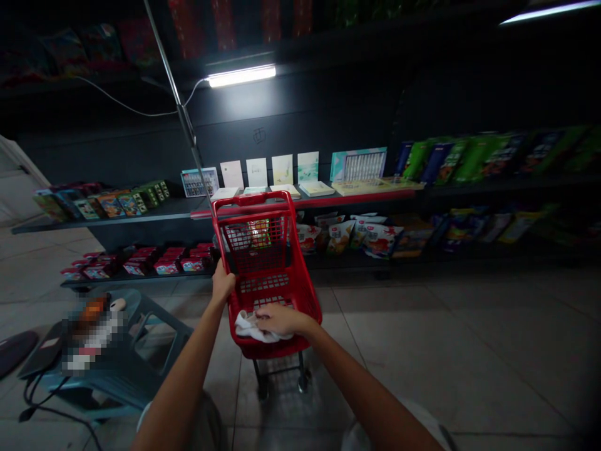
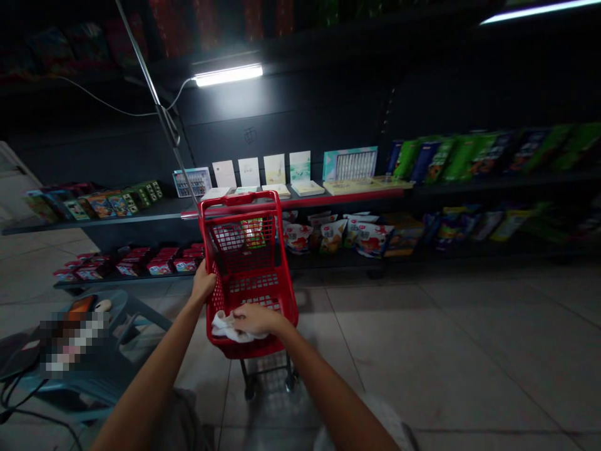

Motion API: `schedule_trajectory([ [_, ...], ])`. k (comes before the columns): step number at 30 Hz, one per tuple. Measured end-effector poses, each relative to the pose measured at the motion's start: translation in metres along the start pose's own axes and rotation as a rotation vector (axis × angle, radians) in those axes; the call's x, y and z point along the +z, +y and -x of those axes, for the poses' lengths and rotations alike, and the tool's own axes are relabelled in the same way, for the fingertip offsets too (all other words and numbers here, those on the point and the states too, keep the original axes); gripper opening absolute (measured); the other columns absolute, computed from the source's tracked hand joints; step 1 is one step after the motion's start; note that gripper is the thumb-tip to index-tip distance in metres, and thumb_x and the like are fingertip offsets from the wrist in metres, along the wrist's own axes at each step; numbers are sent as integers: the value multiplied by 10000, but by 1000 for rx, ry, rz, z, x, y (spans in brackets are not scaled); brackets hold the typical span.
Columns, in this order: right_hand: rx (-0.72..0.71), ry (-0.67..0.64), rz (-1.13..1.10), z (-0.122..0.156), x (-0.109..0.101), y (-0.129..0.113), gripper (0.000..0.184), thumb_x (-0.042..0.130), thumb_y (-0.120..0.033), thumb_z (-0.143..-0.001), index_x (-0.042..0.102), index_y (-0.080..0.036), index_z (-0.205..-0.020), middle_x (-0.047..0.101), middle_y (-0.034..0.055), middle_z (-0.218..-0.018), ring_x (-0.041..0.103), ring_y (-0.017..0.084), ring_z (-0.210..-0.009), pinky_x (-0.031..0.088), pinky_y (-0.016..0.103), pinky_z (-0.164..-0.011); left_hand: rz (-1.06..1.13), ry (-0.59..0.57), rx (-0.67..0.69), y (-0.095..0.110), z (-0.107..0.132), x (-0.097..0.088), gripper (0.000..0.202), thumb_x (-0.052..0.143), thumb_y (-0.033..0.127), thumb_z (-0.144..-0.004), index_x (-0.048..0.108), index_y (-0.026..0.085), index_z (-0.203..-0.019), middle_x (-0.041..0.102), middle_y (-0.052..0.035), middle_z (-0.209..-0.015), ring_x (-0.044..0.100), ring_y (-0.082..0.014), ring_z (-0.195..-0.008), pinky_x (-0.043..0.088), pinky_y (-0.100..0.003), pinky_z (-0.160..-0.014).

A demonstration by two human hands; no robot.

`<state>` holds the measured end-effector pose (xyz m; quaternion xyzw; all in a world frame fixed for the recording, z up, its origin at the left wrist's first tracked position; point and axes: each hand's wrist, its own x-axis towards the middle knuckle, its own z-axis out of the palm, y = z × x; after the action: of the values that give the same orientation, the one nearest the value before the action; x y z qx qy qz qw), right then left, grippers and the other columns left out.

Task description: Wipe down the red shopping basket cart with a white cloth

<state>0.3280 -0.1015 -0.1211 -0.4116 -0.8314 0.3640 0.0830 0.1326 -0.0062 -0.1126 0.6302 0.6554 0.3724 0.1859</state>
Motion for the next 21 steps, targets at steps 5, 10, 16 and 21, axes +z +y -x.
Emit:
schedule_trajectory([
  [5, 143, -159, 262, 16, -20, 13, 231, 541, -244, -851, 751, -180, -779, 676, 20, -693, 509, 122, -558, 342, 235, -553, 72, -74, -26, 6, -12, 4, 730, 648, 134, -726, 507, 221, -1437, 697, -75, -1295, 659, -283, -1167, 485, -365, -1031],
  [10, 254, -109, 383, 33, -30, 27, 222, 583, -233, -810, 789, -182, -743, 733, 72, -732, 591, 157, -597, 377, 260, -570, 77, -109, -79, 18, -5, 11, 781, 666, 182, -753, 443, 251, -1499, 693, -84, -1304, 652, -306, -1191, 493, -382, -1009],
  [16, 61, -53, 229, 25, -9, 27, 239, 564, -226, -832, 787, -177, -900, 770, 56, -897, 613, 150, -708, 367, 224, -597, -135, -127, -175, 27, 0, 11, 740, 637, 315, -819, 366, 239, -1503, 675, -170, -1282, 681, -373, -1124, 507, -470, -941],
  [21, -6, 70, -54, 25, 10, 12, 407, 546, -180, -802, 756, -190, -1151, 764, 60, -1102, 663, 174, -893, 448, 219, -746, -346, -133, -184, 37, -18, 13, 553, 544, 262, -856, 392, 137, -1373, 529, -271, -1413, 636, -413, -1198, 480, -509, -979],
])
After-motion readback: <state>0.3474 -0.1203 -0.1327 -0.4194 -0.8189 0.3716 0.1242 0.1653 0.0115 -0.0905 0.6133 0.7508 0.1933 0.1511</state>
